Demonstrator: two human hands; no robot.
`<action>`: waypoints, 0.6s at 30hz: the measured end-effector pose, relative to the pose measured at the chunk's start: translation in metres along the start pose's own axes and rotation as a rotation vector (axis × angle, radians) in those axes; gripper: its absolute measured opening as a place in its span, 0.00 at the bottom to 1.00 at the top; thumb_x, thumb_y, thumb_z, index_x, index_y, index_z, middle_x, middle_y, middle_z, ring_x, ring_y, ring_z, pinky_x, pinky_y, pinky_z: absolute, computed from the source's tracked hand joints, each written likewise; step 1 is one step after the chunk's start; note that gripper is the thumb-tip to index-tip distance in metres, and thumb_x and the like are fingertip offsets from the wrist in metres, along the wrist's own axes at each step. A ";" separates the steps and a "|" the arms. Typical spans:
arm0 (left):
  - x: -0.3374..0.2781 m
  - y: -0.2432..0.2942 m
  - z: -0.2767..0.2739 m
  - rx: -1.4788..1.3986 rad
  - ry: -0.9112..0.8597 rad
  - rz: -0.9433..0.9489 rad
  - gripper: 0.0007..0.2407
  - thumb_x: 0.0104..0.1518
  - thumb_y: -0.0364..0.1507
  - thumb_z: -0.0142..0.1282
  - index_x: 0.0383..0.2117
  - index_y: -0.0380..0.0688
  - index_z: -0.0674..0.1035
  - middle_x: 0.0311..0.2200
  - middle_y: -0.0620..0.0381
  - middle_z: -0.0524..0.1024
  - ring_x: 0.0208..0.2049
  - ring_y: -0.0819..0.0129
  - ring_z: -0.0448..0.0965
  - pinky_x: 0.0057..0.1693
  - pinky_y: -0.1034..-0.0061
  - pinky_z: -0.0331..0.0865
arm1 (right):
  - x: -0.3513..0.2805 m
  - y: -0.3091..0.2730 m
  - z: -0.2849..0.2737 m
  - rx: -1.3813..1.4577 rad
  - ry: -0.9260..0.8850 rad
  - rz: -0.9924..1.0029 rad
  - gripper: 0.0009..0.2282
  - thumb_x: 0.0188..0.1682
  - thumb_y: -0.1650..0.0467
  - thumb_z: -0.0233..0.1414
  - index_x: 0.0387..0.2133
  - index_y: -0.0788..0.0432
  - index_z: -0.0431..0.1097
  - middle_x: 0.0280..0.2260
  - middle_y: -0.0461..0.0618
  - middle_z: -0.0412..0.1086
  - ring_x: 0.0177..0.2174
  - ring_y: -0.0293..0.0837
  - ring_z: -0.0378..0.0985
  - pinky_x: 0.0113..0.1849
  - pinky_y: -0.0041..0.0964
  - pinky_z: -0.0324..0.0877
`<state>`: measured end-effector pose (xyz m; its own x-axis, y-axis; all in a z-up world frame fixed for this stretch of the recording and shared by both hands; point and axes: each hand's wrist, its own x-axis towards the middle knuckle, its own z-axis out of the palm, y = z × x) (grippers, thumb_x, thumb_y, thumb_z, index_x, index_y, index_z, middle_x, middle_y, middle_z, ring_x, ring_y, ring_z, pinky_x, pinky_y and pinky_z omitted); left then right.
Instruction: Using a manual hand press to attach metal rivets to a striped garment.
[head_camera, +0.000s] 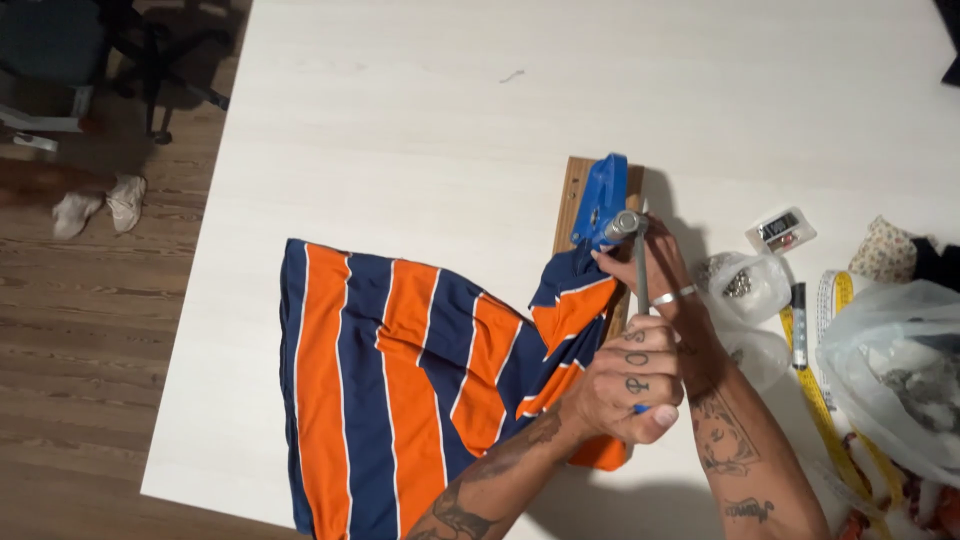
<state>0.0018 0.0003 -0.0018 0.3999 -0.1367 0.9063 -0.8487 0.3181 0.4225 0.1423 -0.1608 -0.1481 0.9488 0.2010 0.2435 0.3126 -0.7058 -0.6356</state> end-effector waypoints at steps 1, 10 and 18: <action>-0.001 -0.002 -0.001 -0.005 0.005 -0.011 0.25 0.88 0.33 0.40 0.23 0.40 0.70 0.24 0.51 0.65 0.29 0.53 0.62 0.48 0.54 0.63 | 0.003 0.001 0.000 0.005 -0.010 0.054 0.12 0.56 0.64 0.75 0.40 0.58 0.83 0.40 0.52 0.88 0.38 0.50 0.89 0.47 0.50 0.84; -0.029 -0.030 -0.001 -0.102 0.131 -0.017 0.19 0.82 0.34 0.53 0.25 0.47 0.79 0.26 0.53 0.72 0.31 0.50 0.75 0.65 0.48 0.77 | -0.003 -0.001 0.019 -0.164 0.020 0.173 0.35 0.48 0.48 0.74 0.53 0.67 0.83 0.46 0.70 0.80 0.53 0.75 0.86 0.54 0.67 0.81; -0.039 -0.043 0.002 -0.099 0.139 -0.044 0.19 0.82 0.36 0.53 0.26 0.47 0.80 0.27 0.53 0.73 0.32 0.49 0.75 0.67 0.47 0.76 | -0.061 0.025 0.013 -0.185 0.131 -0.040 0.20 0.57 0.54 0.75 0.49 0.55 0.83 0.46 0.55 0.75 0.45 0.62 0.85 0.47 0.55 0.78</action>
<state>0.0223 -0.0099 -0.0550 0.4860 -0.0241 0.8736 -0.7935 0.4067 0.4526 0.0924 -0.1819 -0.1879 0.9183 0.1504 0.3663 0.3253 -0.8140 -0.4813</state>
